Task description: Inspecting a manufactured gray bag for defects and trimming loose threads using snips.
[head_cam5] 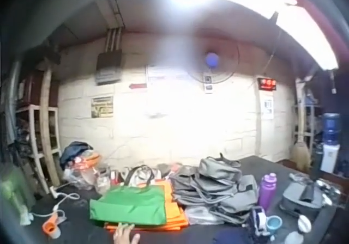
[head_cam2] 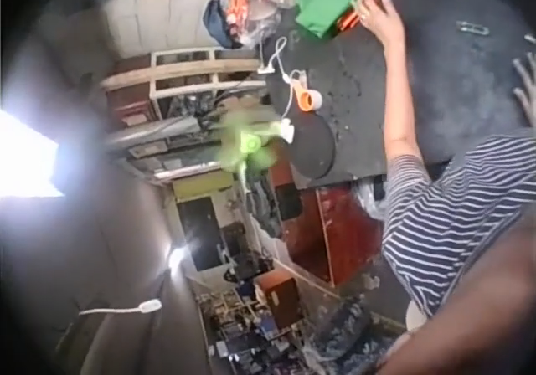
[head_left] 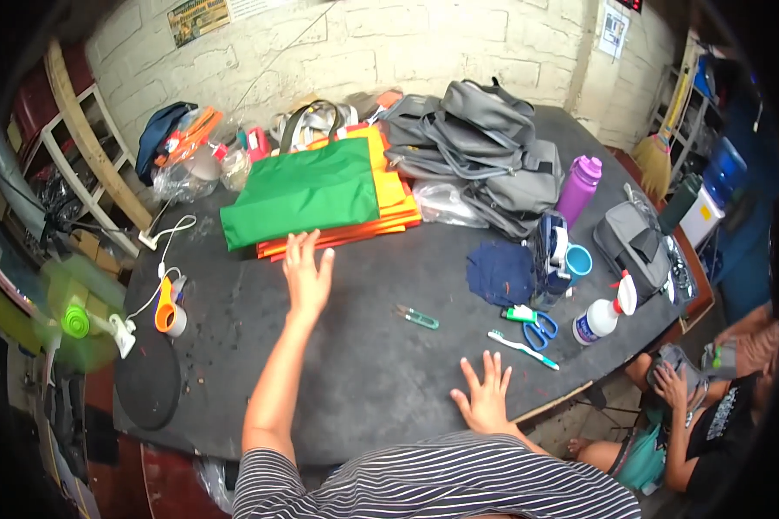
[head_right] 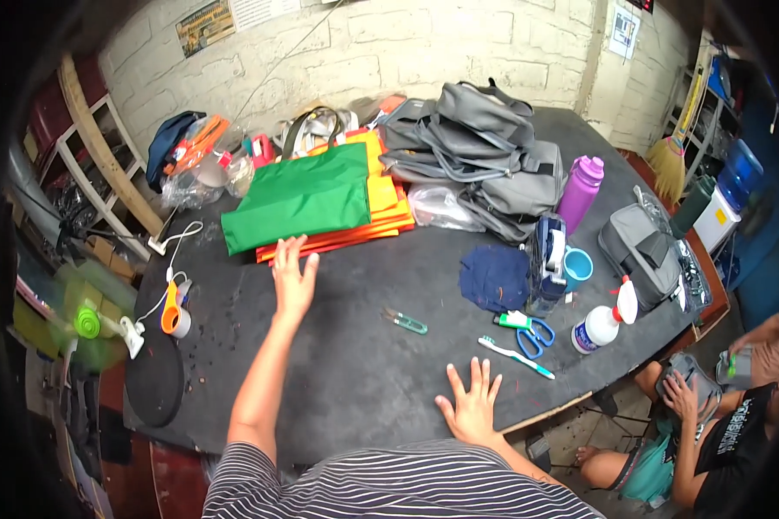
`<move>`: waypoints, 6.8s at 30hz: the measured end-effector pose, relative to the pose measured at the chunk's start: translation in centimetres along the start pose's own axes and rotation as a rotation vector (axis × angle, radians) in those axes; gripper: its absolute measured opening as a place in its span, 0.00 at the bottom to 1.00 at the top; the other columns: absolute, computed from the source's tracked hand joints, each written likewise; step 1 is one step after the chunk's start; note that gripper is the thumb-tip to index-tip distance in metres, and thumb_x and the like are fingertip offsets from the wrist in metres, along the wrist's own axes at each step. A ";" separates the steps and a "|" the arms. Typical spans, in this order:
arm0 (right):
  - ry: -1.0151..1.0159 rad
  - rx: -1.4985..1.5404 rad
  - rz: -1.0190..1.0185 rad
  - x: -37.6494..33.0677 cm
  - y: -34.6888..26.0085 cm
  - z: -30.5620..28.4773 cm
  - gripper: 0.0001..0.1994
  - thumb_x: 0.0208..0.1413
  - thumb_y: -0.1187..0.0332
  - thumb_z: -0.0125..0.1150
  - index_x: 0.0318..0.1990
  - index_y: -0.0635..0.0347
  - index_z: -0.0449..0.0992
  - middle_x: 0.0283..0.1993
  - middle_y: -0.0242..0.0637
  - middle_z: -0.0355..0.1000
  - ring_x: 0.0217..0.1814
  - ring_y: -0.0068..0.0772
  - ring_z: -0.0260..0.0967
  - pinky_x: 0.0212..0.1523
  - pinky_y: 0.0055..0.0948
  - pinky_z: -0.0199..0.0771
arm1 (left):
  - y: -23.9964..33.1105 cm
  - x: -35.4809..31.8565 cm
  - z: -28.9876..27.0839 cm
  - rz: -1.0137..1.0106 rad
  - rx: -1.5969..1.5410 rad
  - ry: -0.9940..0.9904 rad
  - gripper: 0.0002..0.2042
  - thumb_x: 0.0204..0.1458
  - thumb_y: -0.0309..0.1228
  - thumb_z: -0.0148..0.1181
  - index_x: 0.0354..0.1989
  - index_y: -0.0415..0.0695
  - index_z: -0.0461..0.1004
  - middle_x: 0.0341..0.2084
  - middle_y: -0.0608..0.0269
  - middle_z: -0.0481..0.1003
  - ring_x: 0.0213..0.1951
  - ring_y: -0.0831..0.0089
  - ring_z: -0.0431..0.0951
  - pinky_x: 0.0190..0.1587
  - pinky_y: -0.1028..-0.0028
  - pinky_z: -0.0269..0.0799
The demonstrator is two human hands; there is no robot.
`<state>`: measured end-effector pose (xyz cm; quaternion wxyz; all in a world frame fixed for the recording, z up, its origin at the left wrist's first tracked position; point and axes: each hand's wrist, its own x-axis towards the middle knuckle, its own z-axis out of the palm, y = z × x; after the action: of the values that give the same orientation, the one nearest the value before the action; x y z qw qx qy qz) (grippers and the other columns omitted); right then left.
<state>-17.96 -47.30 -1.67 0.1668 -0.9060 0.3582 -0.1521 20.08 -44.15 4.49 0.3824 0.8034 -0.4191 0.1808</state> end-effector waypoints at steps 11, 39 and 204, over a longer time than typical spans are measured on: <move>-0.017 -0.075 -0.009 0.8 0.8 1.7 0.27 0.50 0.51 0.57 0.59 0.41 0.65 0.65 0.52 0.50 0.71 0.55 0.39 0.62 0.68 0.28 | -4.6 10.8 12.3 -0.261 0.382 -0.527 0.31 0.55 0.63 0.25 0.67 0.70 0.46 0.68 0.49 0.38 0.67 0.40 0.28 0.58 0.34 0.15; -0.040 -0.111 -0.019 0.7 1.5 1.4 0.28 0.56 0.43 0.46 0.62 0.41 0.60 0.65 0.51 0.52 0.71 0.54 0.41 0.59 0.74 0.32 | 19.6 14.1 20.1 0.752 -0.151 -0.014 0.20 0.42 0.25 0.57 0.48 0.44 0.69 0.49 0.51 0.64 0.58 0.51 0.59 0.59 0.55 0.53; 0.025 1.308 -0.162 22.6 -3.2 -3.4 0.19 0.57 0.68 0.55 0.55 0.63 0.68 0.47 0.35 0.71 0.41 0.22 0.67 0.46 0.23 0.65 | 1.8 -10.1 -7.4 -0.420 -1.076 0.074 0.29 0.46 0.18 0.56 0.60 0.38 0.57 0.53 0.57 0.65 0.54 0.71 0.65 0.57 0.73 0.59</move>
<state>-1.61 -61.58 6.29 0.6670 -0.6399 0.1246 -0.3607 12.94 -33.71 3.90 0.7790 0.5552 -0.2699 -0.1097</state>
